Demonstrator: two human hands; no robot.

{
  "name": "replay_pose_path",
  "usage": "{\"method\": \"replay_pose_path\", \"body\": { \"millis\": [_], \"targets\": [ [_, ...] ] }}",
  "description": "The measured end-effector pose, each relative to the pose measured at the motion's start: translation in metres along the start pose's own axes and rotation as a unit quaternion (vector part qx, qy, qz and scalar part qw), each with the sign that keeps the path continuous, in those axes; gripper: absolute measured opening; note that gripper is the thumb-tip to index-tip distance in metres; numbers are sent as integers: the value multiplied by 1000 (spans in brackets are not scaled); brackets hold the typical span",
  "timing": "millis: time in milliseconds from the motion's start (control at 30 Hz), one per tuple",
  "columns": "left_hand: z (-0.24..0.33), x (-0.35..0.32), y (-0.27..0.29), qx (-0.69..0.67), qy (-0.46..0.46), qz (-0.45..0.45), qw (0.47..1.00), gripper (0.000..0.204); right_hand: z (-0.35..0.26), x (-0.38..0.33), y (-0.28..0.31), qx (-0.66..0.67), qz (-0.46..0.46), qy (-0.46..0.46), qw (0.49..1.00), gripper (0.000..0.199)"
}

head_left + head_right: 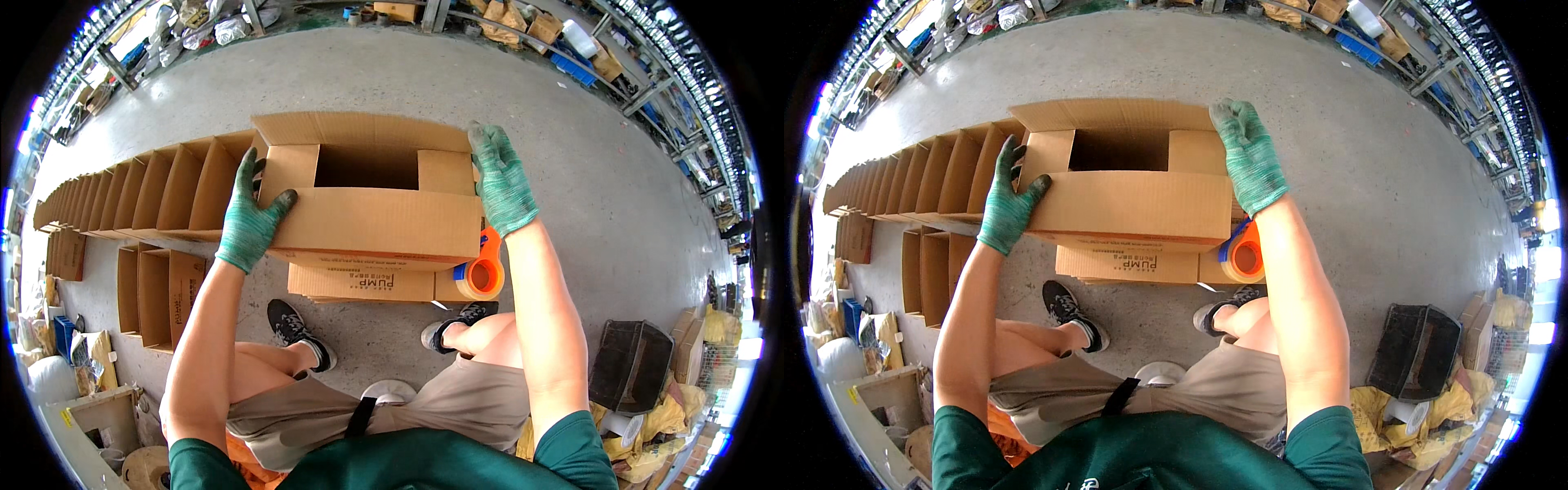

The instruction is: The person sits on the floor in a warehouse and repeatedly assembles flat cardboard boxes into rectangular shapes. They use a handheld tape dispenser to seal the top flaps of each box and then place the finished boxes into a stack.

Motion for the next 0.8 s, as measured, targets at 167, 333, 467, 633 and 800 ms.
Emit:
{"method": "replay_pose_path", "body": {
  "millis": [167,333,467,633,800],
  "targets": [
    [21,-3,0,-13,-37,-37,999,78,41,-10,6,-169,-11,76,983,44],
    [4,-7,-2,-39,-31,-50,997,46,37,-10,8,-154,-24,112,981,37],
    [5,-7,-7,-108,22,-41,993,46,33,-13,6,-257,-6,151,954,42],
    [3,-7,-7,-83,59,-52,993,50,26,-21,1,-276,-18,136,951,50],
    [-8,-7,-6,23,-39,-72,996,50,40,-18,-4,-242,10,101,965,57]
  ]
}}
Point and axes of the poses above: each hand's wrist, its own x-axis towards the middle knuckle, its own y-axis out of the back of the hand, z = x × y, the point moved 2 cm from there along x, towards the middle knuckle, and after that the axes turned 10 degrees about -y, right-handed, at the moved point
